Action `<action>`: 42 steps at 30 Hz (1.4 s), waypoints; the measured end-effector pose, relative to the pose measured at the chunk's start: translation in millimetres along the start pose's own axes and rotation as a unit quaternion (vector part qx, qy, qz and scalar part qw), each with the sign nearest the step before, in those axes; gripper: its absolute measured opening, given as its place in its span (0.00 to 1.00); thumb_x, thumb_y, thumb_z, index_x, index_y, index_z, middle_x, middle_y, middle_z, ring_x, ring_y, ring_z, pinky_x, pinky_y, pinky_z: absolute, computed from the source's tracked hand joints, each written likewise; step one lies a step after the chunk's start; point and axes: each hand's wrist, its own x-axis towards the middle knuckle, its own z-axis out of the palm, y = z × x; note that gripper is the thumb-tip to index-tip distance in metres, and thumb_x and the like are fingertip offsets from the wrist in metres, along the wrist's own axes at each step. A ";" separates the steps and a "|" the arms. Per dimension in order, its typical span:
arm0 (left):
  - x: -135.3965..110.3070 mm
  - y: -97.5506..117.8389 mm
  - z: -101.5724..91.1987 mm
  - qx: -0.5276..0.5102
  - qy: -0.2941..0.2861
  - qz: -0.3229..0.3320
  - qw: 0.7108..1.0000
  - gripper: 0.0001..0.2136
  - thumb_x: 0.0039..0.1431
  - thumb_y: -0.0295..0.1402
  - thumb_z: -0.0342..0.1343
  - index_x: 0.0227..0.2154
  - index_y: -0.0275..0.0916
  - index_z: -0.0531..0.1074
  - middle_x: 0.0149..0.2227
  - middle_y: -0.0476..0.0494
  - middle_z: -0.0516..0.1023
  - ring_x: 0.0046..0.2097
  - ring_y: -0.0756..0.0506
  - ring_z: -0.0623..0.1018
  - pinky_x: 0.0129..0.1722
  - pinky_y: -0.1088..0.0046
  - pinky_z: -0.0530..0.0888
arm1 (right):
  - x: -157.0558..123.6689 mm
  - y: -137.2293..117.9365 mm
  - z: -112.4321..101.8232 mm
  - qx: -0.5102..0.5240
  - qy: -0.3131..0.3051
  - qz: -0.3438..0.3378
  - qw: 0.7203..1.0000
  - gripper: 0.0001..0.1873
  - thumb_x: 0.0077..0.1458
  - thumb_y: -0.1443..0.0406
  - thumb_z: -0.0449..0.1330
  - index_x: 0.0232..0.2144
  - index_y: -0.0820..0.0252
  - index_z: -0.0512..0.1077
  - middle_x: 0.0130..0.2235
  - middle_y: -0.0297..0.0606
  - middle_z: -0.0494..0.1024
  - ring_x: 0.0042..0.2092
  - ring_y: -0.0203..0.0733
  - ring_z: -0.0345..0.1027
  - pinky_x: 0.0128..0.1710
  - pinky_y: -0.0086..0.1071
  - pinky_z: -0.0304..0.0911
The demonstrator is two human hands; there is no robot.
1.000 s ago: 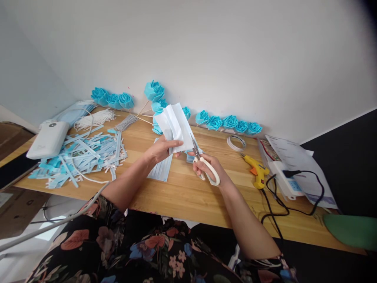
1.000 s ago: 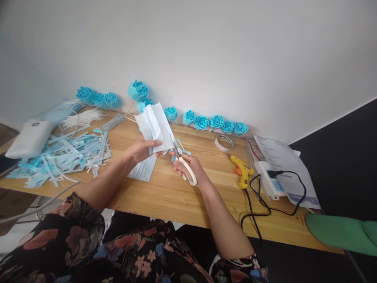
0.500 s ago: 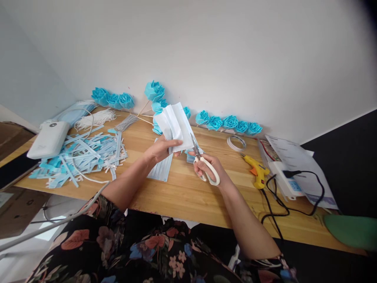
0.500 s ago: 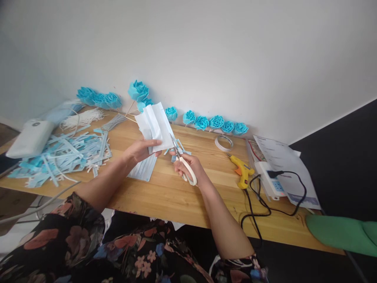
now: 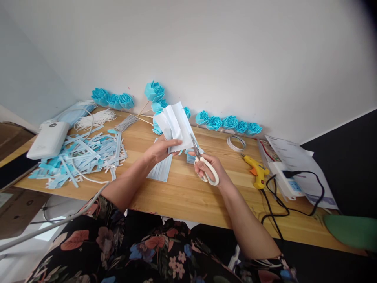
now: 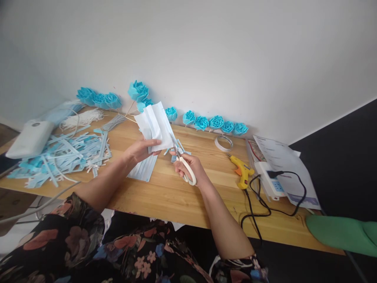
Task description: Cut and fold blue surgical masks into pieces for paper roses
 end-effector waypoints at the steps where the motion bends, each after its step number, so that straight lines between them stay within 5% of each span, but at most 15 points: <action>1: 0.1 0.1 0.6 -0.002 0.006 0.001 1.000 0.12 0.44 0.30 0.67 0.30 0.31 0.71 0.24 0.49 0.71 0.21 0.55 0.66 0.17 0.77 0.58 | 0.1 0.0 0.0 -0.002 0.000 0.000 1.000 0.32 0.49 0.51 0.66 0.51 0.68 0.73 0.22 0.30 0.71 0.18 0.29 0.57 0.16 0.26 0.52; 12: -1.9 -5.9 -0.6 0.033 0.031 -0.001 0.999 0.14 0.45 0.33 0.69 0.31 0.33 0.71 0.26 0.49 0.70 0.24 0.55 0.65 0.19 0.79 0.55 | 0.1 -0.1 0.0 -0.026 -0.024 -0.011 0.999 0.34 0.51 0.47 0.64 0.52 0.65 0.72 0.26 0.32 0.70 0.23 0.32 0.59 0.20 0.27 0.55; 23: -6.4 -4.9 3.2 0.072 -0.090 -0.009 0.993 0.19 0.50 0.36 0.65 0.44 0.34 0.74 0.36 0.40 0.78 0.29 0.52 0.70 0.19 0.80 0.54 | 1.2 -0.3 -0.8 -0.055 -0.030 -0.022 0.998 0.33 0.50 0.43 0.62 0.46 0.64 0.72 0.28 0.36 0.71 0.26 0.34 0.61 0.22 0.29 0.57; 32: -4.9 -4.6 0.4 0.075 -0.024 -0.011 0.997 0.16 0.47 0.36 0.67 0.37 0.33 0.73 0.30 0.41 0.76 0.26 0.52 0.68 0.19 0.79 0.54 | 0.8 -0.9 -0.6 -0.054 -0.039 -0.006 0.998 0.35 0.50 0.43 0.62 0.50 0.64 0.70 0.29 0.35 0.71 0.26 0.34 0.61 0.22 0.28 0.57; 38: -7.4 -3.6 5.2 0.077 -0.056 -0.020 0.995 0.26 0.46 0.34 0.67 0.51 0.37 0.72 0.33 0.44 0.75 0.27 0.53 0.66 0.20 0.79 0.54 | 1.7 -1.8 0.6 -0.057 -0.029 -0.004 0.998 0.27 0.49 0.45 0.64 0.35 0.62 0.70 0.29 0.37 0.73 0.26 0.33 0.62 0.21 0.27 0.58; 42: -6.6 -5.7 3.2 0.082 -0.041 -0.030 0.995 0.21 0.45 0.33 0.68 0.45 0.36 0.75 0.31 0.46 0.73 0.26 0.54 0.64 0.20 0.78 0.54 | 3.1 -3.2 1.2 -0.043 -0.032 0.001 0.999 0.34 0.46 0.47 0.67 0.49 0.61 0.66 0.29 0.33 0.73 0.24 0.33 0.63 0.21 0.27 0.59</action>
